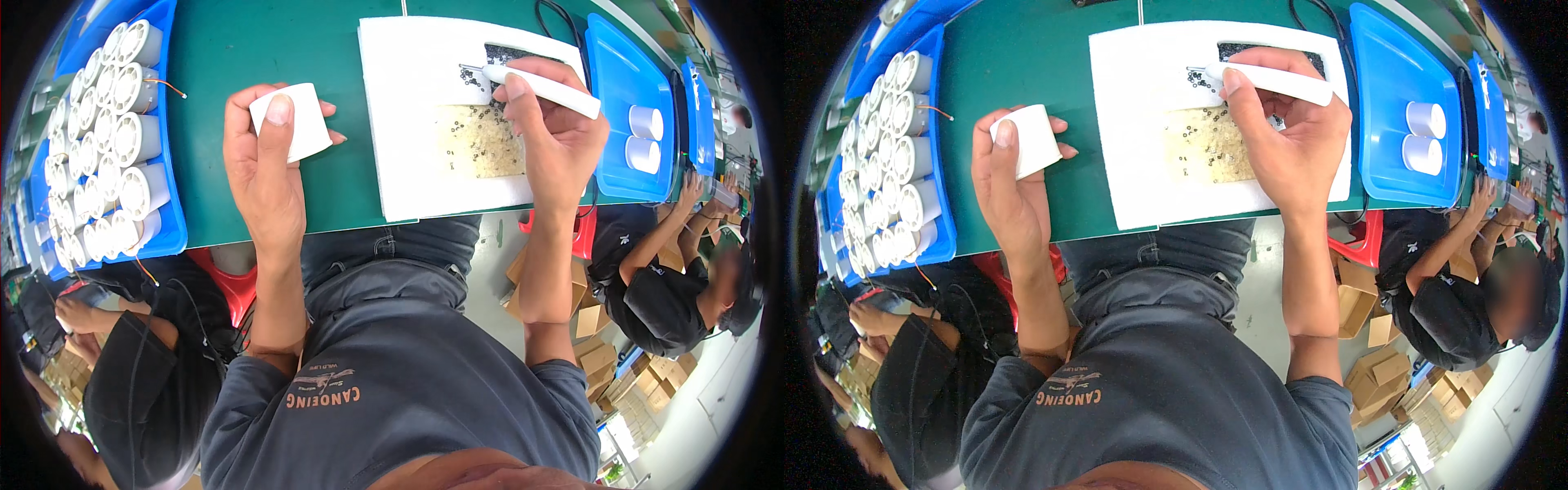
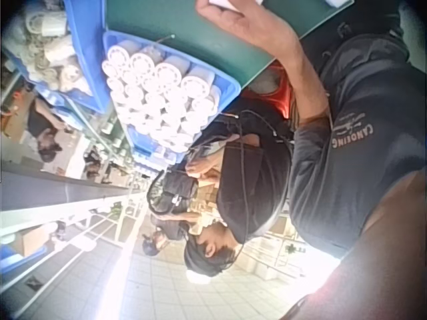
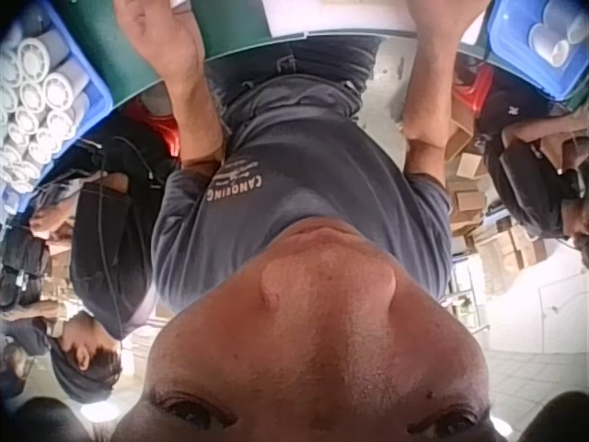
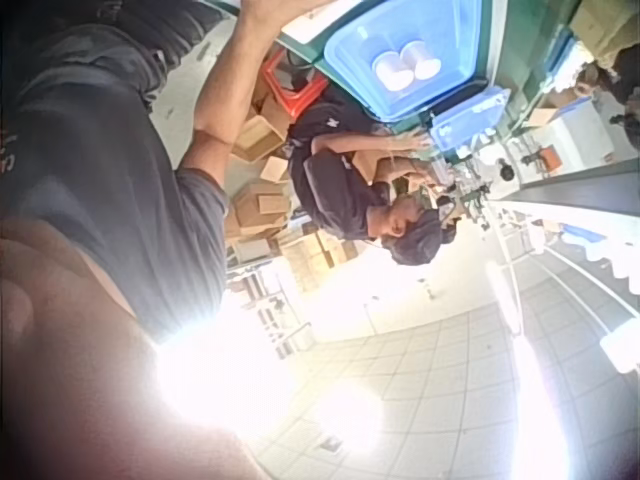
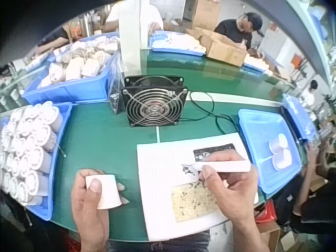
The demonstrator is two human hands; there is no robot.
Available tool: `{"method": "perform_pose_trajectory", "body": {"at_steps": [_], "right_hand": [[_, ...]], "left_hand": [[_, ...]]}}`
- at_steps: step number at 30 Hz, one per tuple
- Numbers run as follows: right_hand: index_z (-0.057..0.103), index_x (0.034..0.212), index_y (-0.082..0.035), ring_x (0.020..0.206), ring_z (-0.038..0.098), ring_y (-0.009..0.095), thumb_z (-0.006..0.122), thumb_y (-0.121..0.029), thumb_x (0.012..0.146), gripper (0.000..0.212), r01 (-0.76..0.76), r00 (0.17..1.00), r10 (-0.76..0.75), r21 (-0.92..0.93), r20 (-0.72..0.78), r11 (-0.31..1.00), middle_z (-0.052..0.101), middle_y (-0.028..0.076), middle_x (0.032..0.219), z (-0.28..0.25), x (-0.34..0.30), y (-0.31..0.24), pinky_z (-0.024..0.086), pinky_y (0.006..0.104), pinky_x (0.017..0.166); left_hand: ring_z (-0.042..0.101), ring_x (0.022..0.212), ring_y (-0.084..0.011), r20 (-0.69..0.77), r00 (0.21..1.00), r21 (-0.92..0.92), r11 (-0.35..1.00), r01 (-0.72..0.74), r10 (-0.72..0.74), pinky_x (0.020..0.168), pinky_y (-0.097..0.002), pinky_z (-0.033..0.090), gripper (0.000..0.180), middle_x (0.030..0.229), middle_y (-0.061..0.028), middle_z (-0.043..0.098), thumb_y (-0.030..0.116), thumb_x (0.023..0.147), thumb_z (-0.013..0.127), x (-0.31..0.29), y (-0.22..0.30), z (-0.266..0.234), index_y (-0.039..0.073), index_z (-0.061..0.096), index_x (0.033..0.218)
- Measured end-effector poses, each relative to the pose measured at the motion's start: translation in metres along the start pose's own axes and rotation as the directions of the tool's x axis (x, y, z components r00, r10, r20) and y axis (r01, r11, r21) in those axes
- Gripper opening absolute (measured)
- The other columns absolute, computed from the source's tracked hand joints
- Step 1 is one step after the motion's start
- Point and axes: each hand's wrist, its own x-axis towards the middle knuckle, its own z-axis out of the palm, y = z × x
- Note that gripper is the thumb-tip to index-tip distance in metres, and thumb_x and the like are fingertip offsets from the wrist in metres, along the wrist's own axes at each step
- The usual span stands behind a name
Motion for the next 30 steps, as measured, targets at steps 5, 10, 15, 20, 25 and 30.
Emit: {"method": "perform_pose_trajectory", "body": {"at_steps": [5,10,15,20,25,30], "right_hand": [[0.070,0.104,0.004,0.077,0.066,0.008,0.071,-0.001,0.089,0.015,-0.005,1.000,0.005,0.023,0.014,1.000,0.071,0.006,0.087,0.001,-0.001,0.001,0.050,0.0203,0.067],[0.070,0.109,0.004,0.075,0.065,0.009,0.071,-0.001,0.089,0.021,-0.057,0.998,0.054,0.079,0.032,0.995,0.072,0.008,0.089,-0.007,-0.001,-0.003,0.049,0.0199,0.065],[0.069,0.112,0.006,0.074,0.065,0.011,0.069,0.001,0.089,0.024,-0.079,0.996,0.065,0.228,0.068,0.970,0.074,0.014,0.093,-0.009,-0.014,-0.014,0.049,0.0208,0.061],[0.065,0.120,0.006,0.077,0.067,0.012,0.064,0.004,0.091,0.029,-0.090,0.992,0.056,0.333,0.111,0.939,0.074,0.016,0.099,0.006,-0.039,-0.030,0.051,0.0210,0.061],[0.063,0.124,0.004,0.083,0.070,0.013,0.062,0.004,0.094,0.030,-0.063,0.990,0.012,0.367,0.139,0.928,0.072,0.013,0.101,0.030,-0.052,-0.030,0.056,0.0240,0.069],[0.064,0.123,0.006,0.083,0.071,0.014,0.061,0.004,0.094,0.029,0.024,0.995,-0.057,0.363,0.079,0.932,0.073,0.013,0.098,0.036,-0.053,-0.026,0.057,0.0263,0.074]], "left_hand": [[0.067,0.095,-0.0241,-0.003,1.000,-0.014,1.000,-0.018,0.018,0.075,-0.0370,0.057,0.030,0.101,-0.0172,0.064,0.027,0.106,0.046,0.000,-0.001,0.000,-0.001,0.050,0.116],[0.066,0.100,-0.0276,-0.054,0.999,-0.088,0.996,0.005,-0.010,0.080,-0.0415,0.056,0.037,0.105,-0.0160,0.064,0.032,0.106,0.045,0.004,0.005,0.004,-0.002,0.054,0.116],[0.066,0.102,-0.0300,-0.092,0.995,-0.321,0.945,-0.054,0.026,0.088,-0.0494,0.057,0.037,0.107,-0.0159,0.062,0.033,0.107,0.045,0.019,0.007,0.025,-0.001,0.051,0.118],[0.066,0.101,-0.0286,-0.126,0.990,-0.461,0.880,-0.116,0.064,0.089,-0.0500,0.057,0.043,0.105,-0.0146,0.060,0.042,0.106,0.046,0.031,0.003,0.063,0.000,0.050,0.112],[0.067,0.099,-0.0293,-0.127,0.986,-0.433,0.888,-0.153,0.108,0.086,-0.0459,0.058,0.045,0.105,-0.0155,0.060,0.045,0.106,0.045,0.022,0.009,0.091,0.001,0.046,0.112],[0.068,0.096,-0.0316,-0.158,0.987,-0.359,0.929,-0.090,0.034,0.088,-0.0411,0.056,0.052,0.107,-0.0237,0.064,0.046,0.104,0.046,0.008,0.015,0.105,-0.005,0.052,0.116]]}}
